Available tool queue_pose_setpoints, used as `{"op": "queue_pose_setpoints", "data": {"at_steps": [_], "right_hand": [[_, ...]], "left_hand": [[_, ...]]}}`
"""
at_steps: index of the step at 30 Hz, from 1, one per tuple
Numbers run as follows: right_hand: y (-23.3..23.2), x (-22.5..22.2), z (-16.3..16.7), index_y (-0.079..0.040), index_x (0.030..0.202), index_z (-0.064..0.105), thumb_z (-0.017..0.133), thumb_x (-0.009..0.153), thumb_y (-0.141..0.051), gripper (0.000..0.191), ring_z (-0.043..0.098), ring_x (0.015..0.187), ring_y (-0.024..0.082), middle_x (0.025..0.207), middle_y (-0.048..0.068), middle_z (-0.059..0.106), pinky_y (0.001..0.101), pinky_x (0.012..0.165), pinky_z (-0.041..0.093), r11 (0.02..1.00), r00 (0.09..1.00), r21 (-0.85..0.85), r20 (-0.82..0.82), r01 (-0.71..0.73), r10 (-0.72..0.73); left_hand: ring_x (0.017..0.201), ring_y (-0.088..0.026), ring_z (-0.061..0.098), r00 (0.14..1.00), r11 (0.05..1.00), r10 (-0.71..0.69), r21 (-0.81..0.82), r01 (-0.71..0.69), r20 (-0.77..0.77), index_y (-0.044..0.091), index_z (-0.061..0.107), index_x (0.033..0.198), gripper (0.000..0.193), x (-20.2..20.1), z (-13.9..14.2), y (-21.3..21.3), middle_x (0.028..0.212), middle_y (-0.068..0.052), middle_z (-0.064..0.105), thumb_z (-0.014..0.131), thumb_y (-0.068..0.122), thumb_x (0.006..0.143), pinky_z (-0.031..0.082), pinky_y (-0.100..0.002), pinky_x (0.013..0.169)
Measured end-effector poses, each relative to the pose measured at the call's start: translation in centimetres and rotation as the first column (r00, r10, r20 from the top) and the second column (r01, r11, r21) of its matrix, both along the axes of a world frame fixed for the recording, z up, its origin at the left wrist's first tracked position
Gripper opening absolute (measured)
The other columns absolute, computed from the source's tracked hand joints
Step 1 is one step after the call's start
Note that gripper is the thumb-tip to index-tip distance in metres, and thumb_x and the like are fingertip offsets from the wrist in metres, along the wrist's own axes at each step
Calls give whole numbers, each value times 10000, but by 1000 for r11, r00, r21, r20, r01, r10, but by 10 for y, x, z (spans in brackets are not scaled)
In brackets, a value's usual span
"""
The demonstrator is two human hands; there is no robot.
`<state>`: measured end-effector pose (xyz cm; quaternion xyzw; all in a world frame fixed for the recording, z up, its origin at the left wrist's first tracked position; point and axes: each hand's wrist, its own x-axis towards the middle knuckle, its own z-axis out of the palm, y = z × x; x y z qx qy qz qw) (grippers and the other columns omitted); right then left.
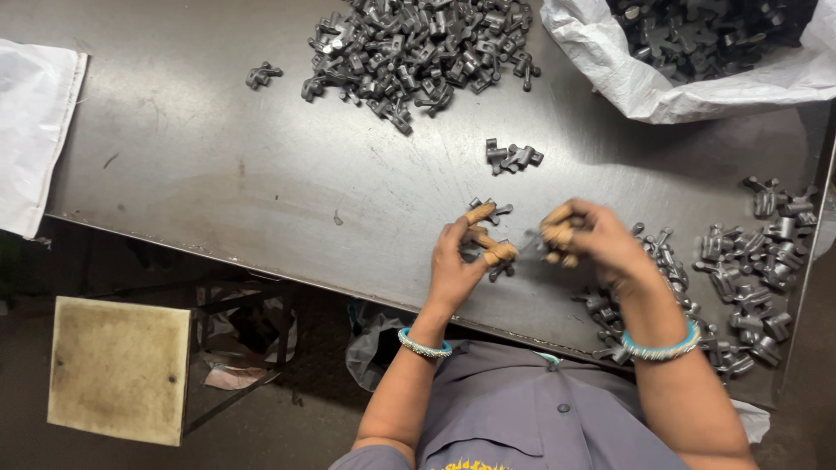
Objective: The person sorts small metal cast parts spread across a metal table, picking up individual pieces by hand, briefly turning them over, and tossing them into a large white sack at the edge of the table. The pile on the table gradually shrinks as sorted pieces accumulate in the sack.
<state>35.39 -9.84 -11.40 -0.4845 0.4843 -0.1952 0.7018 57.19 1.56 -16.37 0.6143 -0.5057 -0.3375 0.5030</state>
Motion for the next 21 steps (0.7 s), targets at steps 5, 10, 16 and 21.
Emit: {"op": "queue_pose_setpoints", "data": {"at_steps": [5,10,16,21], "right_hand": [[-50,14,36,78,1198,620,639,963,150,246,692,902,229,1019,160,655,249,674,547,966,520,210,814,149,-257],[-17,87,42,-91,1118,683,776,808,-54,326,668,1006,223,1132,118,713,333,875,561,915,996,-394,-57,-90,73],[27,122,23,-74,1065,706,775,742,-32,333,624,1073,295,1053,94,721,470,899,473,415,817,-757,-574,-504,-54],[25,87,11,-38,1074,686,724,809,17,272,706,1148,234,1150,104,728,376,1020,557,792,994,-601,-93,-105,62]], "left_hand": [[922,-166,708,972,978,192,109,-178,-134,69,692,1274,444,13,27,1,1009,-74,730,800,170,856,596,-316,828],[970,-183,696,969,969,239,82,-234,-57,47,691,1263,450,15,29,1,1019,-83,757,805,105,831,575,-319,859],[1014,-196,702,951,956,292,68,-287,-100,47,615,1339,543,15,22,-1,1113,-110,713,779,-3,824,598,-327,868],[1012,-182,745,952,977,204,112,-183,-228,84,559,1428,622,17,25,3,1189,-105,745,721,-27,838,633,-311,856]]}}
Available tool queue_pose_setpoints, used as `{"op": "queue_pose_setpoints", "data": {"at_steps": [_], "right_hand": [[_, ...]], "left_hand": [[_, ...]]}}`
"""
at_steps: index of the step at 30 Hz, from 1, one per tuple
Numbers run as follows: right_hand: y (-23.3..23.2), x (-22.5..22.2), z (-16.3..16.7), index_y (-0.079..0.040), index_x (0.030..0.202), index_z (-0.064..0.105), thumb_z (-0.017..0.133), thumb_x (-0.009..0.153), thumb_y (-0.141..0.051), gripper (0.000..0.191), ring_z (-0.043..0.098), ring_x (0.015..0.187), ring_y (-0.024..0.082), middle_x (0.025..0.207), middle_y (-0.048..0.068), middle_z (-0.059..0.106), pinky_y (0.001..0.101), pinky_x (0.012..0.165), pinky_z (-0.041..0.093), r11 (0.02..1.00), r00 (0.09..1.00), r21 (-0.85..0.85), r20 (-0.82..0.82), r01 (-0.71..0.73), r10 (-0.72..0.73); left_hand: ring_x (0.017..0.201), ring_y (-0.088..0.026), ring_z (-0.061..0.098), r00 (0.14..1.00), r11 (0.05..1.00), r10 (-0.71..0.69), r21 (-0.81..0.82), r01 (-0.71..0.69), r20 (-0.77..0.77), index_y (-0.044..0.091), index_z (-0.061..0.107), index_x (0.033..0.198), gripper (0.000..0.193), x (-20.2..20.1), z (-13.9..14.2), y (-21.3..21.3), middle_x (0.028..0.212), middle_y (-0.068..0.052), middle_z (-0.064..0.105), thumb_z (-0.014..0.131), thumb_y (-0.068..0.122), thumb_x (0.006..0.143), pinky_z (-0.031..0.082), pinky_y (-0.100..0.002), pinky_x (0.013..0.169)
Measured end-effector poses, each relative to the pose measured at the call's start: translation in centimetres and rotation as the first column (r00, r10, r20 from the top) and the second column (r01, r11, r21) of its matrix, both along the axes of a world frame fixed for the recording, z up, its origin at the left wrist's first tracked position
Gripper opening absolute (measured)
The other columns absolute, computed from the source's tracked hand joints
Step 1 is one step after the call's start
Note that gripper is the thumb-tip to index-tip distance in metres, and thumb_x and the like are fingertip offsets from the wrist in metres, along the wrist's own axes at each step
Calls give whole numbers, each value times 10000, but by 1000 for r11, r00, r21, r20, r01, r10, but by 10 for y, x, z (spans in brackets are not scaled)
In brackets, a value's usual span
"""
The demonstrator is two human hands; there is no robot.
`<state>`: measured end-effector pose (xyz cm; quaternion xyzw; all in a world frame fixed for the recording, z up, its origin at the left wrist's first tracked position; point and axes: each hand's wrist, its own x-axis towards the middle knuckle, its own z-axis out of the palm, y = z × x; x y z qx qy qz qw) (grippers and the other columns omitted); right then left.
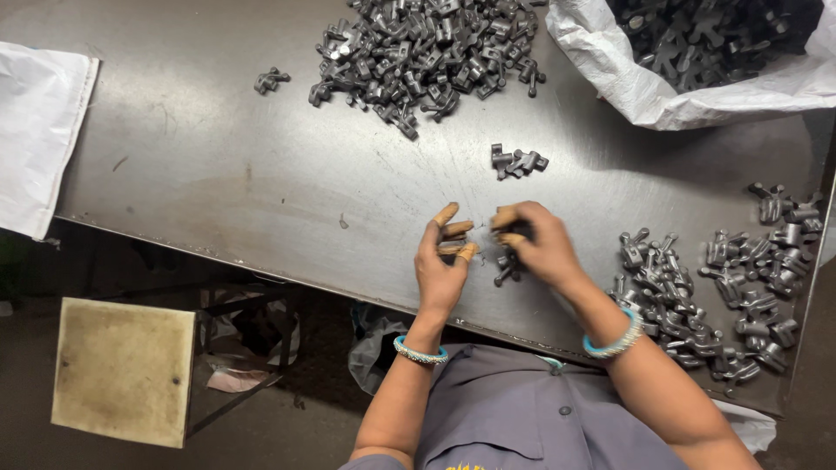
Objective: The person sorts small metal cast parts spread across a metal table, picking up individual pieces by hand, briefly turning them over, and tossing them into a large white sack at the edge of the table. The pile on the table gradually shrinks as sorted pieces accumulate in the sack.
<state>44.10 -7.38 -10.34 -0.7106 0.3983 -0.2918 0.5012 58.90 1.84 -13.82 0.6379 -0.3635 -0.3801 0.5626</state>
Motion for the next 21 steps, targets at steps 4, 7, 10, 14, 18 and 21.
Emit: {"op": "queue_pose_setpoints", "data": {"at_steps": [4,7,10,14,18,21], "right_hand": [[11,-44,-8,7,1124,662,726,839,21,293,666,1183,267,1189,136,721,398,1038,538,833,877,553,415,-31,-243],[23,-69,-18,6,1158,662,715,846,-4,316,674,1139,276,1181,158,721,404,1005,548,650,770,756,458,-74,-445],[31,-80,-30,-7,1187,659,727,861,-7,333,675,1106,247,1175,122,702,390,969,558,594,716,801,456,-72,-528],[36,-83,-39,-11,1190,658,713,903,-69,298,671,1036,222,1136,109,708,371,906,574,588,717,806,446,-62,-536],[36,-81,-37,11,1191,676,697,994,-145,252,666,865,188,1027,108,703,299,723,555,698,802,716,434,-30,-410],[26,-83,-28,-38,1116,652,703,915,-126,225,688,712,183,912,95,702,251,545,498,727,960,685,170,47,-222]], "left_hand": [[955,-168,744,976,986,-161,7,164,-147,95,535,1441,730,-9,4,2,1122,-101,757,795,-9,767,620,-293,822],[912,-158,729,943,967,-251,-6,256,-219,77,562,1396,741,-20,1,1,1015,-104,759,869,8,725,604,-291,806],[917,-140,722,934,960,-279,-51,274,-224,45,635,1309,596,-28,-7,1,998,-95,756,834,-12,750,603,-292,835],[950,-117,729,944,952,-301,-109,288,-134,7,710,1137,357,-33,-20,1,1030,-63,770,741,-49,785,598,-282,874],[849,-108,717,952,959,-282,-19,281,-116,-5,733,1007,216,-34,-23,0,936,-50,774,772,-18,795,584,-264,768],[834,-102,729,951,960,-272,28,279,-145,-7,740,987,180,-30,-19,-1,922,-49,786,771,21,811,585,-253,742]]}}
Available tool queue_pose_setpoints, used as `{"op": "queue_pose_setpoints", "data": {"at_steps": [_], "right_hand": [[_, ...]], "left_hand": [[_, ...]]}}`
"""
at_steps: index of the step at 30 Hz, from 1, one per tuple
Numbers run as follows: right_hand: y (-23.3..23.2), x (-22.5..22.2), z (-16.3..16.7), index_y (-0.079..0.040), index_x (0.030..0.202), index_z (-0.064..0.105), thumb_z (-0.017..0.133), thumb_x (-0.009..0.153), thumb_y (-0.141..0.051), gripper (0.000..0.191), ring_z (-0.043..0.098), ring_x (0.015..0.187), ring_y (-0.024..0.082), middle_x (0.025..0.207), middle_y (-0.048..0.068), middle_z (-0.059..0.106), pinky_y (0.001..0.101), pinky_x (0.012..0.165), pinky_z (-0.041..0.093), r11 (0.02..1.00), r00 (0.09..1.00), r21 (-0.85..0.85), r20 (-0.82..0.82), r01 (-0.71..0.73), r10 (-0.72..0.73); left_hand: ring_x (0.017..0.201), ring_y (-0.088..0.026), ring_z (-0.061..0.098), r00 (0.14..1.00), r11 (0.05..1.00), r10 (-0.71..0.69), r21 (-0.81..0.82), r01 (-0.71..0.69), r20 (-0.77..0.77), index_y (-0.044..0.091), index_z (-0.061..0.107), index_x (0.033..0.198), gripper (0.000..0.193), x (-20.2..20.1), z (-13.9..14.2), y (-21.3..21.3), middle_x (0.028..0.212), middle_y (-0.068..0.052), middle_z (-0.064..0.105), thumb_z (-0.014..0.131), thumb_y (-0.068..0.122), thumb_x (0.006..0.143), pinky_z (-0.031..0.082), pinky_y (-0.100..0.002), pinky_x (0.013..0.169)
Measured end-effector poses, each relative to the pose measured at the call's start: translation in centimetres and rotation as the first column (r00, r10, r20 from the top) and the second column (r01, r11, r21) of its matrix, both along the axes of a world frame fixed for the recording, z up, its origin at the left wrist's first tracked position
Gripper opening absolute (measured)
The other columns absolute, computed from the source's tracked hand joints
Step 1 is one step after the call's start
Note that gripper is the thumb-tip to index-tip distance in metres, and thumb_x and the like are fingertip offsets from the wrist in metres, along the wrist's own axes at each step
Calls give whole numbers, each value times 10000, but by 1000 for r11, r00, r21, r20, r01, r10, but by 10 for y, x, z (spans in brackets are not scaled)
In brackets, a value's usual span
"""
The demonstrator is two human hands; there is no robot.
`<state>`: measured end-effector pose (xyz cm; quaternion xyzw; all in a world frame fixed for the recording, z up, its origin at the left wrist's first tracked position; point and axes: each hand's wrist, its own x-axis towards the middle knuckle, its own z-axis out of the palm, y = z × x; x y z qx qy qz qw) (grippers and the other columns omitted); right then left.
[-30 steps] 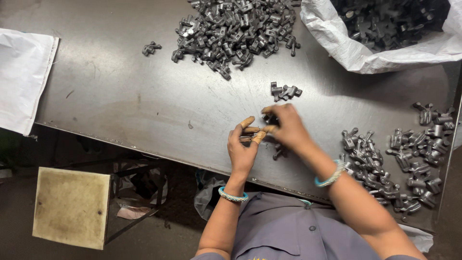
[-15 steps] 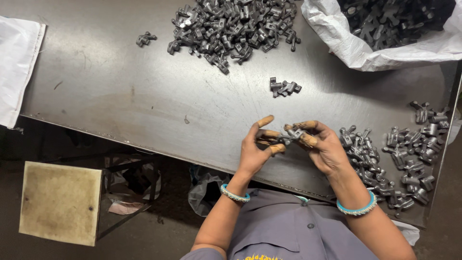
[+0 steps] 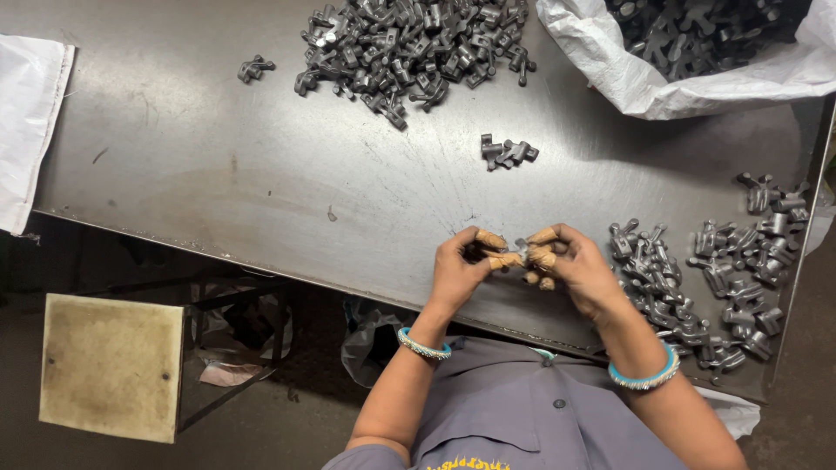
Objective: The person sorts small metal cast parts spread across a metal table, picking up individual pieces by hand, briefly turning them over, and tossing them into a large white sack at the edge of the table. The pile on the table gradually shrinks as sorted pieces accumulate in the sack.
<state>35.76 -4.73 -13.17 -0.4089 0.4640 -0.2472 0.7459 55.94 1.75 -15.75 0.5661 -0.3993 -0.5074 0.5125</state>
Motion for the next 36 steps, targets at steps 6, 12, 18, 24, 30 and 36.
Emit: {"op": "queue_pose_setpoints", "data": {"at_steps": [6,12,18,24,30,36], "right_hand": [[-54,-14,37,-20,1088,629,699,873,23,230,714,875,239,1013,170,683,229,661,548,977,951,-107,271,186,-151],[-45,14,49,-46,1239,639,699,820,145,465,659,974,263,1190,219,658,410,892,577,885,987,-437,-60,-161,149],[8,47,14,-120,1211,666,659,657,145,614,568,1232,313,1284,70,664,444,1001,416,255,682,-646,-726,-720,90],[6,22,-2,-95,1096,687,815,735,-52,385,609,1084,299,1087,76,700,412,965,489,543,717,-602,-697,-585,-1],[0,-4,-8,8,1152,639,784,827,-74,365,681,1007,159,1093,71,706,299,873,573,922,992,-368,-85,-119,94],[-5,-8,-3,10,1217,621,679,943,-141,318,689,816,161,996,90,711,289,682,555,994,984,113,180,-10,-11]], "left_hand": [[887,-83,749,987,987,154,-34,-156,-43,6,729,1055,192,14,4,-2,958,-42,789,745,144,923,587,-230,792],[904,-98,721,970,970,241,-42,-241,-8,-1,707,1155,247,19,-1,-2,999,-62,771,714,153,962,567,-236,763],[888,-106,705,943,941,327,-114,-318,68,-9,695,1168,248,21,-3,-6,1006,-72,760,703,148,975,573,-252,777],[834,-83,657,962,962,272,-17,-272,1,1,718,1190,262,14,-3,-6,976,-64,763,691,150,977,531,-235,708],[975,-66,635,957,997,48,-40,-62,-285,-32,723,1224,259,1,-13,-5,1157,-36,745,676,100,1006,519,-217,842],[987,-122,687,881,1000,13,7,-12,-472,-12,721,1149,239,-12,-20,-11,1067,-59,740,725,54,919,573,-272,881]]}}
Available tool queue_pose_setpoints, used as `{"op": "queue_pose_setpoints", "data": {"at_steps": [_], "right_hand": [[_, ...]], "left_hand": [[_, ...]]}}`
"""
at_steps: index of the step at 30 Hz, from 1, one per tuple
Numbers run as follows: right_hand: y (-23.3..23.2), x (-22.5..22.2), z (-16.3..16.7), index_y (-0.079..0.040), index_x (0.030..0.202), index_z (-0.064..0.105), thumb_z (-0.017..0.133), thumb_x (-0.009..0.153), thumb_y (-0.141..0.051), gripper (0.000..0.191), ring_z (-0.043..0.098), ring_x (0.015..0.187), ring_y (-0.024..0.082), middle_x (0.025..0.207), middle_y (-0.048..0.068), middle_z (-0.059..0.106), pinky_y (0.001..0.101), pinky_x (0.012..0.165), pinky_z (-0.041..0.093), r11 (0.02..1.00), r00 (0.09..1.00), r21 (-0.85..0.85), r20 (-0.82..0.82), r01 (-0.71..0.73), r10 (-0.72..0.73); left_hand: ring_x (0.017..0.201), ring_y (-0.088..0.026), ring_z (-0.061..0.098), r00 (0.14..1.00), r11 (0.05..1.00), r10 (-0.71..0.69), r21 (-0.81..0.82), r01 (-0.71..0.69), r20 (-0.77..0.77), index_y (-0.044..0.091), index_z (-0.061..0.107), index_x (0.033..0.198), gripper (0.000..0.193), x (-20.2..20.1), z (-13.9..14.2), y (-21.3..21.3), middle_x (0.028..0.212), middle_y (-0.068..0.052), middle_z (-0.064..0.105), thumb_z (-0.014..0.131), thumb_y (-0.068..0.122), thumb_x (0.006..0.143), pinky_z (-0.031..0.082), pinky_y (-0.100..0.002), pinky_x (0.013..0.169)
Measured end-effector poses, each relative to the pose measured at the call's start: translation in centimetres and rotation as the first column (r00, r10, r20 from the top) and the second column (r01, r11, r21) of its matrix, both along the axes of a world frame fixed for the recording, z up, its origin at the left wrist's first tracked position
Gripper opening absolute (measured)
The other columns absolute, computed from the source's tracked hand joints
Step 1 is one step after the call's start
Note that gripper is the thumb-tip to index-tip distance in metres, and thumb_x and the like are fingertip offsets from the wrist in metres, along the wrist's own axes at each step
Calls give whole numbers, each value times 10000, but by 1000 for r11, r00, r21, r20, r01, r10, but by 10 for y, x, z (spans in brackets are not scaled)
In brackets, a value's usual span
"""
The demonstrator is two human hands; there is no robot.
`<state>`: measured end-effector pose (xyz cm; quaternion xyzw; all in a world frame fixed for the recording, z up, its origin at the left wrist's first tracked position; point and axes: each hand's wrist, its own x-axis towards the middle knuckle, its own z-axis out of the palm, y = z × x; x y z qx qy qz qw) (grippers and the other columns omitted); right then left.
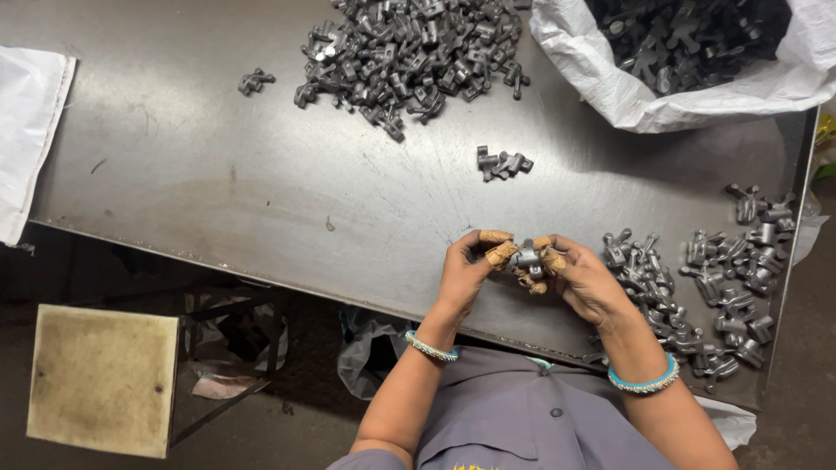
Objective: The person sorts small metal cast parts spread across a metal table, picking up individual pieces by hand, briefly turning them over, and tossing them into a large white sack at the edge of the table. The pile on the table gradually shrinks as sorted pieces accumulate in the sack.
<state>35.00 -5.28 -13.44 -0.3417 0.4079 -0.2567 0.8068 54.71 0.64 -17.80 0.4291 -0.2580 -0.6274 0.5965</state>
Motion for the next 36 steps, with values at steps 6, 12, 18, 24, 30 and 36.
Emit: {"op": "queue_pose_setpoints", "data": {"at_steps": [6,12,18,24,30,36], "right_hand": [[-50,15,45,-14,1215,619,668,888,-32,331,686,795,157,979,132,731,271,607,540,980,951,-165,-304,-112,57],[-99,45,112,-65,1278,577,753,936,-6,388,705,1035,238,1191,177,713,314,874,616,832,865,-310,369,459,-340],[-83,108,122,-50,1086,699,865,584,42,537,608,978,339,1021,125,712,409,881,500,394,701,-785,-611,-478,-367],[-59,97,92,-49,979,696,899,672,-112,373,631,955,330,961,109,714,435,865,503,387,591,-734,-679,-558,-436],[-26,53,57,-18,994,668,830,806,-124,269,756,898,217,933,72,749,334,755,608,772,693,-582,-667,-255,-274],[9,28,39,-10,1053,667,861,718,-109,400,699,900,267,1008,142,688,371,719,602,648,621,-611,-739,-455,-260]], "left_hand": [[924,-138,721,840,999,45,-15,-44,541,35,746,1143,287,3,34,-38,1041,-61,772,794,167,894,586,-279,829],[831,-159,687,592,984,126,-26,-176,796,149,671,1344,535,26,82,-91,1336,-88,571,811,201,830,601,-338,744],[822,-241,670,470,998,58,-50,-28,881,131,638,1353,716,34,95,-109,1363,-107,548,852,-2,683,553,-379,801],[1011,-292,630,381,989,122,-145,30,916,111,712,1281,644,32,74,-89,1197,-95,630,849,-35,668,542,-378,877],[935,-255,658,557,993,-105,57,103,824,140,727,1215,624,26,56,-50,1120,-72,626,881,27,621,550,-363,831],[949,-246,669,579,996,-29,-26,87,815,159,769,1241,625,20,39,-16,1110,-78,613,682,-117,687,558,-372,824]]}}
